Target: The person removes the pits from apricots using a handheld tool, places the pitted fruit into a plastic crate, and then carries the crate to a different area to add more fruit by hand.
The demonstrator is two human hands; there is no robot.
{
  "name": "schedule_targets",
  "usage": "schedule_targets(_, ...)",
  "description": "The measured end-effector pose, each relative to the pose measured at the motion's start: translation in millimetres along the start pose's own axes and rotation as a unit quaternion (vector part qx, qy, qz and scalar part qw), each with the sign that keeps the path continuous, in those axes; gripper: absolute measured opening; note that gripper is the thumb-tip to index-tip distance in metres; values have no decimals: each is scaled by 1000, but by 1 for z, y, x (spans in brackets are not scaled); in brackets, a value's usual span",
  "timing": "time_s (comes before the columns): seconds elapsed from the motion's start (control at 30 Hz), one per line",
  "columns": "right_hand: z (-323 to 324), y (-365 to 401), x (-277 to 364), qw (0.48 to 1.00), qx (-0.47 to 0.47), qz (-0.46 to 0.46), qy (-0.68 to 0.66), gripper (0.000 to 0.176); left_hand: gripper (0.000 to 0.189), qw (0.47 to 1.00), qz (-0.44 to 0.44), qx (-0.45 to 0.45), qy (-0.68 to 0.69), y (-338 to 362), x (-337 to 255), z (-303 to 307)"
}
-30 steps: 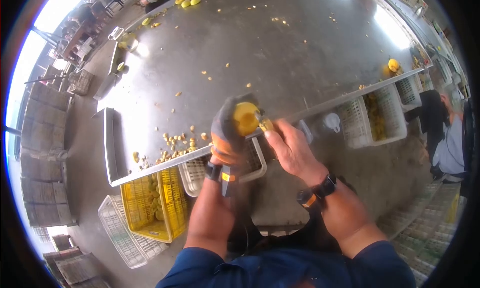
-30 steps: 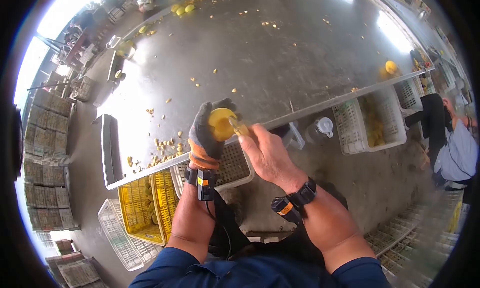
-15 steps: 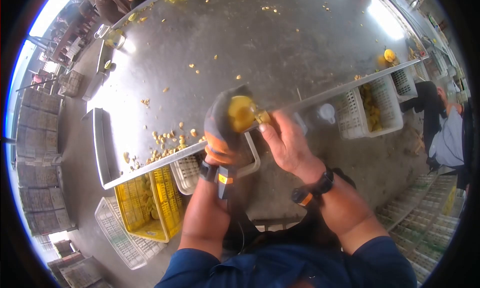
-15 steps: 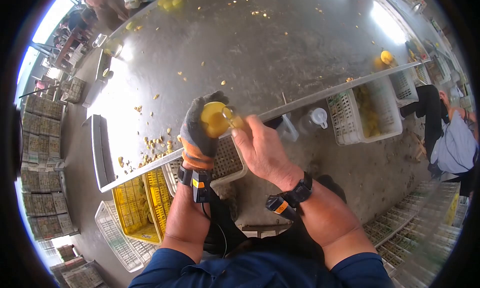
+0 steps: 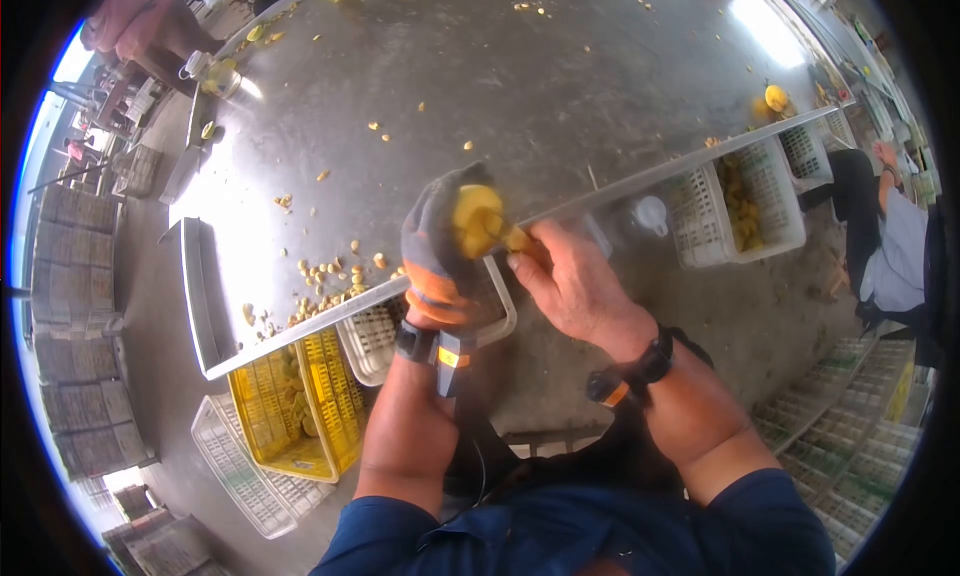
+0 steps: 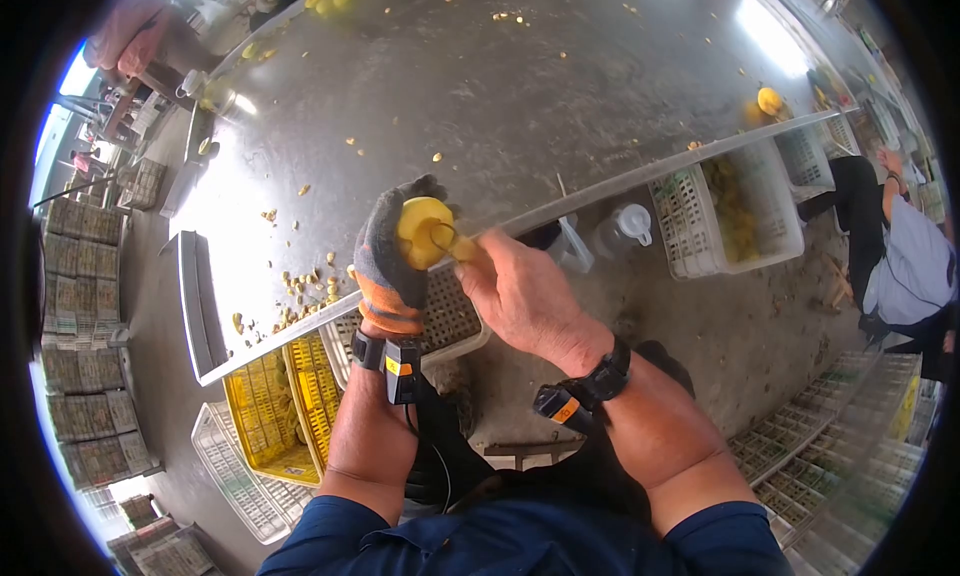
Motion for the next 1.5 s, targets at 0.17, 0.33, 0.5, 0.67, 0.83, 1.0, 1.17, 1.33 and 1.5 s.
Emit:
schedule_targets(0.17, 7, 1, 0, 1000, -3, 18, 4, 24, 37, 998, 24, -8, 56, 2, 3, -1)
schedule_targets(0.33, 10, 3, 4, 999, -24, 24, 26, 24, 38, 999, -21, -30, 1, 0, -2, -2)
schedule_targets(0.5, 4, 7, 7, 999, -32, 9, -37, 24, 35, 998, -27, -11, -59, 1, -11, -2)
schedule_targets(0.67, 2, 7, 6, 999, -35, -6, -26, 23, 33, 1000, -8, -21, 2, 8, -7, -11)
schedule_targets(0.83, -5, 11, 5, 999, -28, -23, -29, 22, 29, 995, -52, -58, -57, 13, -17, -19)
schedule_targets(1.0, -9, 16, 9, 997, -23, -21, -66, 24, 31, 991, -67, -91, -73, 21, -22, -26)
schedule_targets(1.17, -6, 17, 8, 996, 5, -14, -88, 28, 34, 994, -46, -70, -63, 21, -35, -22)
schedule_targets(1.33, -2, 17, -3, 981, 56, -37, -182, 37, 37, 999, -29, -26, 4, 22, -28, -20)
schedule_targets(1.5, 14, 18, 4, 931, 157, -119, -307, 39, 40, 995, -23, 37, 94, 17, -18, -16)
Point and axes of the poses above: each hand's wrist, its own y-axis away from the middle knuckle, its own z-axis out of the back of the hand, x = y × z, the point moved 2 cm from there along -y, towards the middle knuckle, and after that the axes turned 5 degrees about x, right-handed, at the moved point
